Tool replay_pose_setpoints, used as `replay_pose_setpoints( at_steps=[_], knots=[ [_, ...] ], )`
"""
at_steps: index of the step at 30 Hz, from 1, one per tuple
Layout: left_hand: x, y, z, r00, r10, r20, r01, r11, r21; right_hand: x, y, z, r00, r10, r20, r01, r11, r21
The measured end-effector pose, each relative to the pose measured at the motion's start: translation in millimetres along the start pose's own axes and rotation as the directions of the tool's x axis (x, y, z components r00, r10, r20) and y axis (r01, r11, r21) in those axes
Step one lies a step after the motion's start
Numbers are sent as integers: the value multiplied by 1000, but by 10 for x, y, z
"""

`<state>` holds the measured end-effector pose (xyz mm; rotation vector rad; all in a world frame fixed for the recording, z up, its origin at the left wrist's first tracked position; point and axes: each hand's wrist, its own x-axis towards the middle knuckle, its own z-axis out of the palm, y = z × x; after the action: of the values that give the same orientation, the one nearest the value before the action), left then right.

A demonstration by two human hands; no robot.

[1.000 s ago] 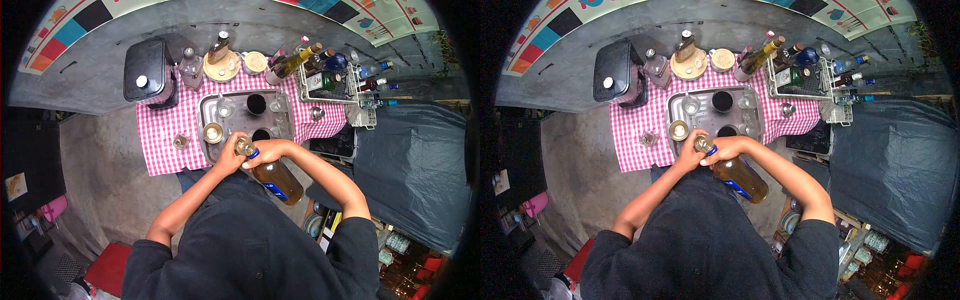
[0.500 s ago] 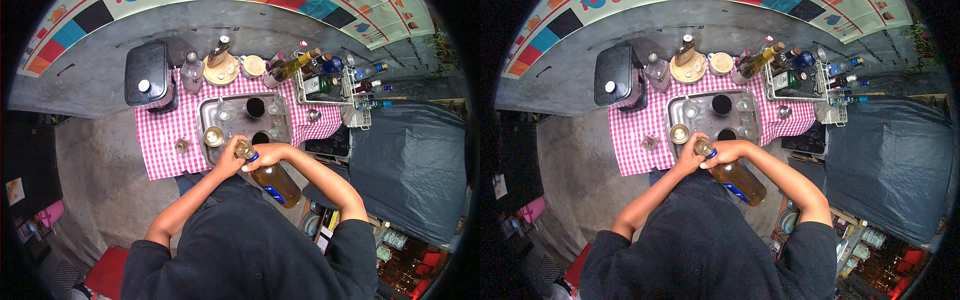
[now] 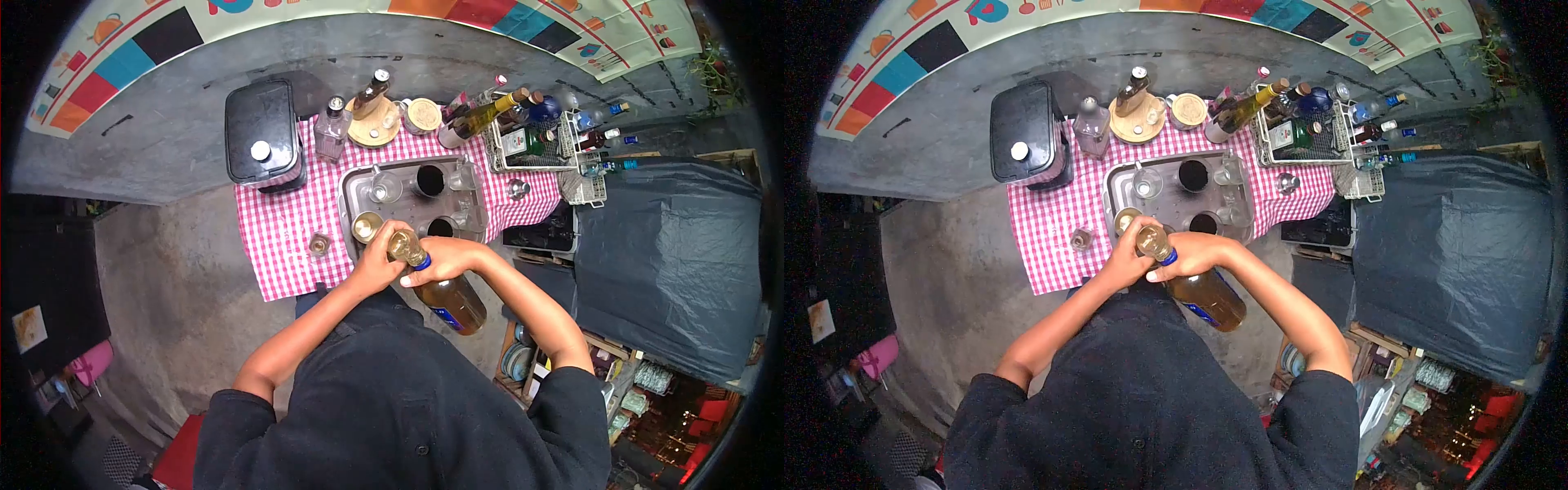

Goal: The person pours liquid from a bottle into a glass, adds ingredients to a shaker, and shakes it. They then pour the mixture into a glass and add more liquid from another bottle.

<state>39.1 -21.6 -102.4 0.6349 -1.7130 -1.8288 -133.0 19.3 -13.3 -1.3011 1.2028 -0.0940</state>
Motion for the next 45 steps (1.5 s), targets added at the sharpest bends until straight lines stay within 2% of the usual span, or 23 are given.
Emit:
replay_pose_setpoints(
  at_steps=[1, 4, 6, 7, 10, 12, 14, 18, 20, 21, 24, 27, 30, 32, 36, 38, 42, 43, 45],
  knots=[
    [-5, 91, -83, 997, -63, 36, 63, 998, -22, -21, -100, 4, 999, -13, -29, 12, 999, -40],
    [-12, 318, -315, 996, 10, 84, -11, 1000, 20, -44, -337, 65, 991, -69, -115, 64, 997, -49],
    [-44, 484, -459, 994, -10, 105, 9, 1000, 7, -31, -489, 79, 998, -7, -61, -2, 989, -147],
    [-69, 578, -529, 996, 0, 93, -1, 1000, 4, -13, -481, 160, 982, -107, -158, 91, 990, -105],
    [-166, 741, -797, 996, 0, 93, -1, 1000, 20, 0, -750, 242, 972, -138, -190, 127, 990, -69],
    [-268, 822, -989, 995, -68, 78, 73, 995, -66, 27, -972, 277, 962, -170, -212, 156, 984, -82],
    [-367, 952, -1209, 997, -48, 59, 50, 998, -40, 86, -1122, 315, 924, -262, -277, 261, 964, -43],
    [-602, 1025, -1645, 994, -109, -9, 109, 994, -16, 287, -1286, 361, 825, -416, -382, 453, 892, 8],
    [-707, 1031, -1835, 992, -64, -105, 63, 998, -6, 382, -1405, 379, 775, -448, -446, 512, 858, 29],
    [-762, 1032, -1924, 985, -114, -131, 110, 993, -33, 446, -1429, 385, 749, -465, -472, 537, 844, 20],
    [-891, 1043, -2166, 987, -71, -147, 67, 997, -28, 661, -1513, 360, 635, -553, -539, 625, 778, -61],
    [-990, 1100, -2275, 978, -85, -190, 67, 993, -98, 899, -1581, 315, 558, -595, -579, 652, 745, -138],
    [-1056, 1082, -2359, 971, -87, -222, 51, 985, -164, 1081, -1682, 316, 597, -508, -621, 576, 810, -110],
    [-1094, 1081, -2405, 962, -101, -255, 51, 979, -197, 1252, -1679, 317, 588, -506, -631, 571, 812, -119],
    [-1156, 1025, -2486, 950, -109, -293, 56, 981, -185, 1616, -1581, 356, 579, -480, -659, 552, 826, -117],
    [-1179, 1007, -2510, 942, -126, -310, 69, 980, -187, 1827, -1435, 388, 538, -544, -644, 547, 807, -224],
    [-1202, 996, -2548, 937, -131, -325, 70, 978, -195, 2170, -1171, 460, 538, -514, -668, 499, 833, -239],
    [-1207, 978, -2561, 938, -132, -322, 80, 982, -171, 2247, -1128, 486, 506, -509, -696, 492, 833, -252],
    [-1212, 951, -2578, 938, -132, -320, 88, 985, -147, 2330, -1054, 511, 527, -502, -686, 478, 842, -249]
  ],
)
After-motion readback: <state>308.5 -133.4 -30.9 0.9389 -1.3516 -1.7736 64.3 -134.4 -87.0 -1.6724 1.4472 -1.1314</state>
